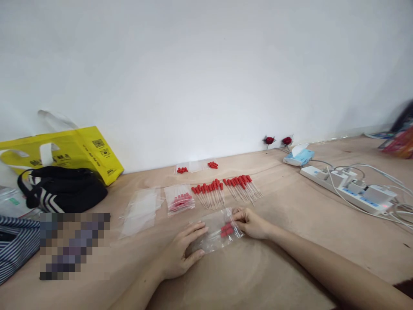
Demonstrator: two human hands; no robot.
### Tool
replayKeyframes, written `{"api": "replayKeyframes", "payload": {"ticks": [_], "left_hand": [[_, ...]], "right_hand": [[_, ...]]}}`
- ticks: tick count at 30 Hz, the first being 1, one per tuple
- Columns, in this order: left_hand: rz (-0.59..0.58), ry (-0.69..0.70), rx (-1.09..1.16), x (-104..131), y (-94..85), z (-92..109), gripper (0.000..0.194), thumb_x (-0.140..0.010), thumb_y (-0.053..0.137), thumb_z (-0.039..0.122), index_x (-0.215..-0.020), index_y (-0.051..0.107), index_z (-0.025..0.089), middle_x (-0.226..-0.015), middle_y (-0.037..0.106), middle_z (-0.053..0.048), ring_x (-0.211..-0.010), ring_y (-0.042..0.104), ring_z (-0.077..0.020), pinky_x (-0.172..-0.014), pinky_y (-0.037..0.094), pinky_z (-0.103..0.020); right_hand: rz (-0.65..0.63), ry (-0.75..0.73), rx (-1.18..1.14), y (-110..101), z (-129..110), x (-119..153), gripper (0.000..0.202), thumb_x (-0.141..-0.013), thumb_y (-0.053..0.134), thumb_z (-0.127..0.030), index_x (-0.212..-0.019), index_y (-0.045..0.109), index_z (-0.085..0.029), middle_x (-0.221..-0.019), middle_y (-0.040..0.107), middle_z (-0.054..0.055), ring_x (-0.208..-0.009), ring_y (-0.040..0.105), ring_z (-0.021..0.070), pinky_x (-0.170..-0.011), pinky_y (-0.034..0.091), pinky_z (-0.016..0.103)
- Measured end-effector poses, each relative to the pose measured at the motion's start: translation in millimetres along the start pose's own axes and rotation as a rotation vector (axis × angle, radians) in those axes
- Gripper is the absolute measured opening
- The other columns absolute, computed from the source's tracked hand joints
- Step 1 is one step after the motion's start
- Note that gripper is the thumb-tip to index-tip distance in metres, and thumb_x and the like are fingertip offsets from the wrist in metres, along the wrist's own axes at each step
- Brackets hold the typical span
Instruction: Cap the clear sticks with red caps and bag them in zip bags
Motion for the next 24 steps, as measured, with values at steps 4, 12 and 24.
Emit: {"api": "replayKeyframes", "payload": {"ticks": [4,12,24], "left_hand": [[-0.02,-0.009,0.001,0,0.9,0,0.041,-0.08,0.049,0.028,-0.121,0.047,0.028,-0.135,0.036,-0.004,-0.123,0.032,-0.0253,-0.102,0.025,-0.047],[-0.019,-0.012,0.041,0,-0.4,0,0.038,-0.081,0.047,0.03,-0.119,0.049,0.029,-0.135,0.038,-0.002,-0.124,0.032,-0.0246,-0.101,0.026,-0.046],[-0.005,-0.017,0.079,0,-1.7,0,0.035,-0.084,0.044,0.033,-0.118,0.05,0.031,-0.134,0.039,0.0,-0.123,0.032,-0.0229,-0.102,0.026,-0.045]], "right_hand": [[0.038,0.096,0.187,-20,8,-9,0.023,-0.072,0.052,-0.035,-0.069,0.066,-0.016,-0.061,0.061,0.001,-0.052,0.052,0.0105,-0.05,0.04,0.021],[0.475,0.177,0.779,-77,0,-52,0.01,-0.068,0.052,-0.015,-0.069,0.062,-0.016,-0.076,0.064,0.006,-0.073,0.057,0.0156,-0.066,0.04,0.023],[0.613,0.475,0.9,-70,12,-89,0.018,-0.072,0.054,-0.033,-0.076,0.064,-0.019,-0.089,0.064,0.013,-0.085,0.059,0.0247,-0.069,0.042,0.033]]}}
Point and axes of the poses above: each hand's wrist, its own x-axis away from the middle knuckle, its own y-axis out of the palm, z = x × y, the point moved 6 cm from there along -x, towards the middle knuckle
